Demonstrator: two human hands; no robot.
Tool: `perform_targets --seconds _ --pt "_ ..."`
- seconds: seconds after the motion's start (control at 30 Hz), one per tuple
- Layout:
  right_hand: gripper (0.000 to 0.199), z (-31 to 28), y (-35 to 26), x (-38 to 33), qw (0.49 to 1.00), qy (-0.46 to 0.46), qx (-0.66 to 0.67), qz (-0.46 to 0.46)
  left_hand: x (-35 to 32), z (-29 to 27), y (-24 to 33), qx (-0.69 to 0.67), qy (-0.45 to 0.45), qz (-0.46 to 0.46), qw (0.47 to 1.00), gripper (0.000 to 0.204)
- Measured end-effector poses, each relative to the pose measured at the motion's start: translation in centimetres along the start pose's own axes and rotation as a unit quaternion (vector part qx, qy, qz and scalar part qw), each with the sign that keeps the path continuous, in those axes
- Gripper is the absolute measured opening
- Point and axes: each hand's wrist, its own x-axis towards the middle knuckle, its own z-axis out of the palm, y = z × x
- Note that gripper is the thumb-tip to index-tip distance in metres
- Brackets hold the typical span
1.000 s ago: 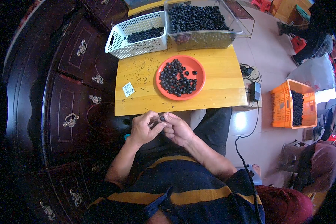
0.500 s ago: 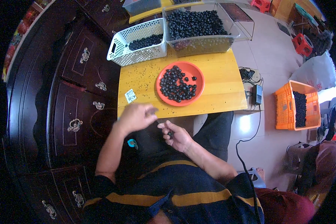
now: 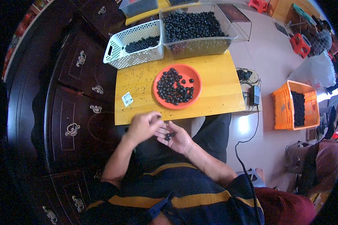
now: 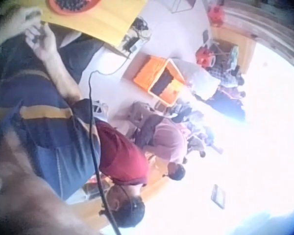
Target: The person sorts small plastic parts by hand, transferring them from large plastic containers into smaller bowls and baskets.
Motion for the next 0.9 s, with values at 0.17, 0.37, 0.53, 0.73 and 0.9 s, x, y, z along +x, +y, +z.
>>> perform_targets --seconds 0.17,0.37,0.53,0.73,0.9 --pt "0.044 -1.3 0.3 0.7 0.999 -0.046 0.007 -0.016 -4.5 3.5 -0.3 0.026 -0.055 0.002 0.998 0.03" --pt "0.041 -0.9 1.1 1.0 1.0 0.018 -0.015 -0.014 -6.1 4.8 -0.7 0.056 -0.02 0.003 0.998 0.03" --pt "0.04 -1.5 0.8 1.0 0.999 -0.022 0.038 -0.024 -6.3 5.0 0.2 0.028 -0.007 0.009 1.0 0.028" --pt "0.038 -0.8 1.2 0.7 0.999 -0.008 0.031 -0.022 -6.6 5.4 -0.7 0.022 0.012 0.039 0.999 0.027" --pt "0.034 -0.7 1.5 0.8 0.998 0.021 -0.049 -0.032 -6.5 4.8 -0.8 -0.027 0.065 0.04 0.997 0.025"
